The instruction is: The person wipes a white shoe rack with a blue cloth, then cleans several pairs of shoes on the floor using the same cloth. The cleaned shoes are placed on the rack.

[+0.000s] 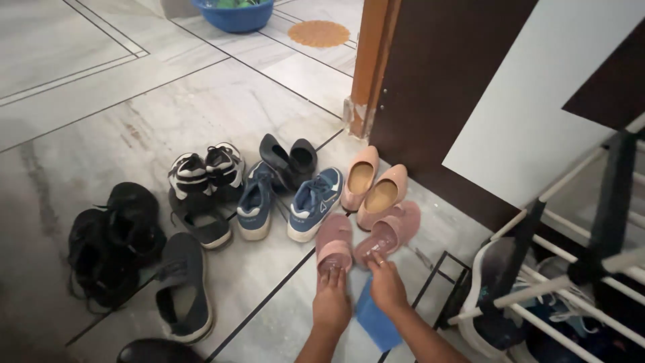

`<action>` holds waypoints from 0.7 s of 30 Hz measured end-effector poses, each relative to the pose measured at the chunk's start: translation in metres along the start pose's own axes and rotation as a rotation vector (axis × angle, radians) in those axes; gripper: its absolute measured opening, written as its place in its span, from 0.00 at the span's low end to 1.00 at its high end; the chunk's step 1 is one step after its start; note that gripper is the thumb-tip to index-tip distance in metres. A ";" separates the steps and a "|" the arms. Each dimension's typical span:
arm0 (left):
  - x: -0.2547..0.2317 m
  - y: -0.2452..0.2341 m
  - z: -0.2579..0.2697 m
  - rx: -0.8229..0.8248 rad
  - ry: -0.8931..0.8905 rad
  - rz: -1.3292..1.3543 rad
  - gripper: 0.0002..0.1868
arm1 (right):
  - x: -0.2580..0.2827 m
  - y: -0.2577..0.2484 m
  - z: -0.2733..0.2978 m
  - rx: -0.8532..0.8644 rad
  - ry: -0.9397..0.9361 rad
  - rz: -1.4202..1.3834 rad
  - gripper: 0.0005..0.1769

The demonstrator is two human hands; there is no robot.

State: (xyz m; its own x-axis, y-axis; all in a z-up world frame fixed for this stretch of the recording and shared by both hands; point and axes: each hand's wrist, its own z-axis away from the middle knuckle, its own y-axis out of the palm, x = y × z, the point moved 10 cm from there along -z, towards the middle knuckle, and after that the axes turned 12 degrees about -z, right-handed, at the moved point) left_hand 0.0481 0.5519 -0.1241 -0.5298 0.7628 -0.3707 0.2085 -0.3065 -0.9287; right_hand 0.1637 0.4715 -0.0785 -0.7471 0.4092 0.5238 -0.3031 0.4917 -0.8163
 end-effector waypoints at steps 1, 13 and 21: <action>0.001 -0.004 0.007 -0.015 0.007 -0.022 0.39 | -0.001 0.003 0.005 0.029 0.024 -0.005 0.30; 0.006 0.000 0.104 0.085 -0.093 0.075 0.41 | 0.035 -0.001 0.131 0.141 -0.088 -0.170 0.34; -0.021 -0.013 0.181 -0.253 0.053 0.104 0.32 | 0.060 -0.018 0.221 0.285 -0.029 -0.167 0.34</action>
State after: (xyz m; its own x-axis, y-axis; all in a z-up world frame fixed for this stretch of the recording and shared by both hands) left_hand -0.0919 0.4370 -0.1031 -0.4526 0.7656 -0.4572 0.4616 -0.2375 -0.8547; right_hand -0.0063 0.3174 -0.0856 -0.6885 0.3168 0.6524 -0.5731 0.3136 -0.7571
